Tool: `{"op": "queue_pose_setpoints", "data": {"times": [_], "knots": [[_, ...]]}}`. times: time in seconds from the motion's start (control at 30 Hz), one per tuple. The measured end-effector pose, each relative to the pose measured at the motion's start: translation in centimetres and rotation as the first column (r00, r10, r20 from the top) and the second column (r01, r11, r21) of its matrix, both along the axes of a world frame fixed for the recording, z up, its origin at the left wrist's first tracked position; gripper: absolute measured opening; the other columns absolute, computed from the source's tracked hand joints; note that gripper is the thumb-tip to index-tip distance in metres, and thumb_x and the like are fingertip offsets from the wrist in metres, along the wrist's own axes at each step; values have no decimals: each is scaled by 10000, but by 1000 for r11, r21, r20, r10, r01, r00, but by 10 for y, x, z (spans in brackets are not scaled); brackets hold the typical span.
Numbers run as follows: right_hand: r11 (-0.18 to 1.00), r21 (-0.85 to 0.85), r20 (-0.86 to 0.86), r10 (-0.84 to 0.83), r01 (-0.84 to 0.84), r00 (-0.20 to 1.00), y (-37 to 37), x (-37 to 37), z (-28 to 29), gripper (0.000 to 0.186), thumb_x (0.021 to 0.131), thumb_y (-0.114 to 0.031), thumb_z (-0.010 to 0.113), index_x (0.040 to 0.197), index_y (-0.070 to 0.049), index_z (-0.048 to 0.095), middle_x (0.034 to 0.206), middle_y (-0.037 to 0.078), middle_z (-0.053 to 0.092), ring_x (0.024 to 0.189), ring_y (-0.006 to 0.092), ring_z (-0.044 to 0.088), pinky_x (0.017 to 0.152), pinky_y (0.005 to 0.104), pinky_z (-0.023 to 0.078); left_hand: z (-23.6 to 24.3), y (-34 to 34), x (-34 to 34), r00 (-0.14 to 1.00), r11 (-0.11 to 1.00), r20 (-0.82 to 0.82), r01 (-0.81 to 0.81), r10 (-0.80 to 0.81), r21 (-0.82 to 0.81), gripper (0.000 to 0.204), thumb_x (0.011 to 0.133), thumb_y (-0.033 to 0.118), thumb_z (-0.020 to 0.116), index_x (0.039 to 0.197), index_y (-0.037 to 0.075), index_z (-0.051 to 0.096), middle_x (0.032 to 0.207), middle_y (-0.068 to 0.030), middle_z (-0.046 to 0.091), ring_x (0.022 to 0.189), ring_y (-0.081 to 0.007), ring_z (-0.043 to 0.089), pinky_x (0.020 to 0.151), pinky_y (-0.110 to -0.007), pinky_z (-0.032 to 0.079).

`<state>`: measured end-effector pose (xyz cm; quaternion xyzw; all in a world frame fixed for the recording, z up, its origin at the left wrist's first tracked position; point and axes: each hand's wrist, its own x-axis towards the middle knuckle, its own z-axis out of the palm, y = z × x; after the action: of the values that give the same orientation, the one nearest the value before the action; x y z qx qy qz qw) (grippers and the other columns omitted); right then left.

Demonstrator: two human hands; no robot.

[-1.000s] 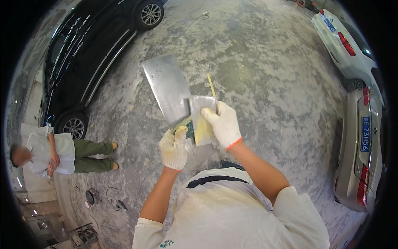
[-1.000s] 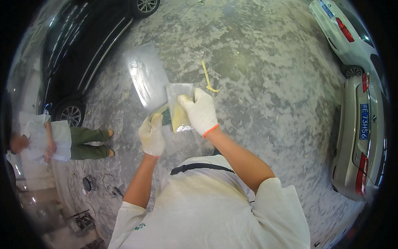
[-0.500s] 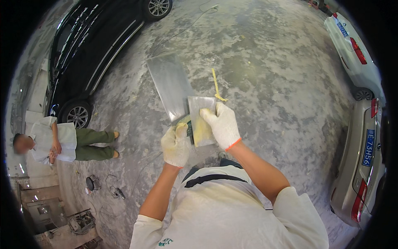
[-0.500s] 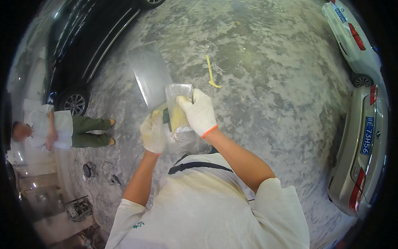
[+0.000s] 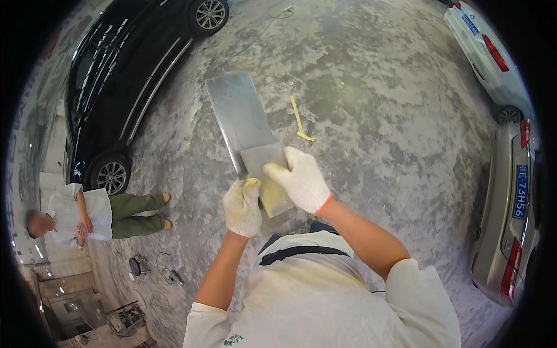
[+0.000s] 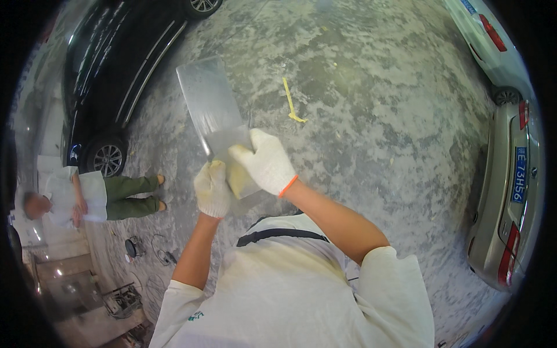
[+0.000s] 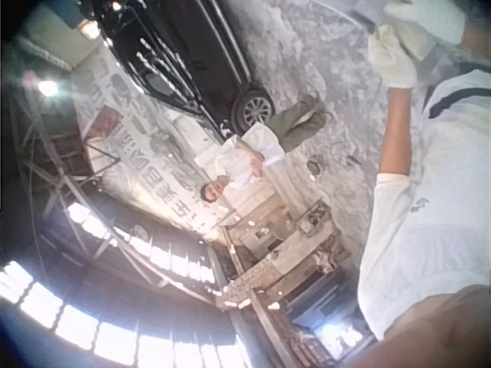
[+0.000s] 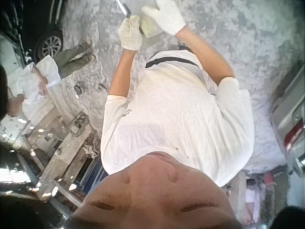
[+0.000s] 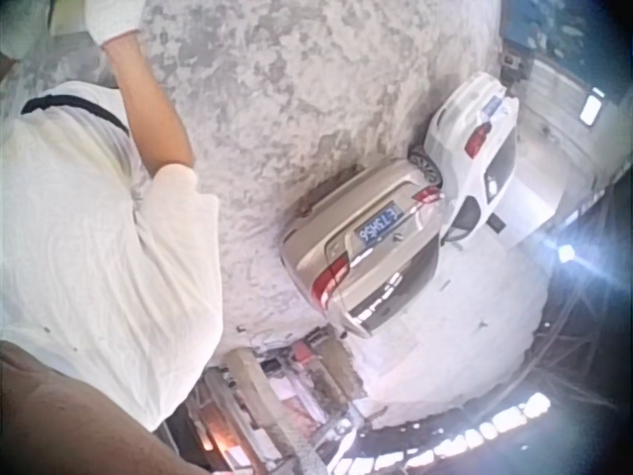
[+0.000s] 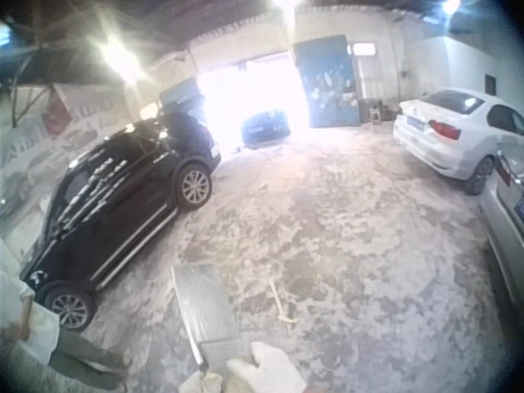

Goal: The person prepares a metal mixing board and applies yellow body filler to a blue car's front bumper using a spreader. They repeatedly scoop filler from a container and smooth it onto the bumper surface.

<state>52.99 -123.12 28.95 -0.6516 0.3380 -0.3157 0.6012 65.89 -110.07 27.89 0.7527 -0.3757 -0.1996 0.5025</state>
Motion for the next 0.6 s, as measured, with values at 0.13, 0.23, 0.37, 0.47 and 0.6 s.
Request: {"op": "queue_pose_setpoints", "data": {"times": [0.13,0.23,0.37,0.47,0.6], "knots": [[920,386,75,-99,63,992,-16,-4,0,343,937,-265,722,996,71,685,882,215,730,831,216,712,778,398,563,2,-5,-3,997,998,70,34,-30,-53,340,1069,291,648,1030,-39,722,841,-87,665,787,-157,577,729,-327,497],[994,101,-136,63,-49,989,-19,-9,2,338,938,-267,724,968,67,680,878,188,734,826,189,701,749,386,562,0,-6,-1,999,999,41,30,-32,29,355,1073,304,640,1053,-40,724,883,-94,684,816,-157,591,755,-322,502],[980,197,13,17,-19,1000,-18,-12,6,367,948,-272,710,1070,74,708,956,225,751,922,211,731,816,386,564,-3,-8,-3,999,997,1,51,-51,-60,362,1084,305,627,1085,-44,726,891,-87,700,827,-154,605,777,-314,509],[992,96,-109,96,-86,989,-23,-11,3,377,962,-266,698,1131,72,710,1009,229,759,958,228,732,856,379,561,-1,-15,-5,997,998,-76,-18,23,66,356,1086,285,632,1097,-55,738,891,-70,712,823,-144,604,780,-309,509],[970,210,75,-140,121,987,-46,-14,-19,378,973,-276,703,1139,63,700,1009,169,749,927,193,695,842,358,551,-1,-33,-3,995,992,-66,-80,73,-99,360,1080,281,651,1099,-64,753,931,-43,738,858,-108,600,783,-299,508]]}}
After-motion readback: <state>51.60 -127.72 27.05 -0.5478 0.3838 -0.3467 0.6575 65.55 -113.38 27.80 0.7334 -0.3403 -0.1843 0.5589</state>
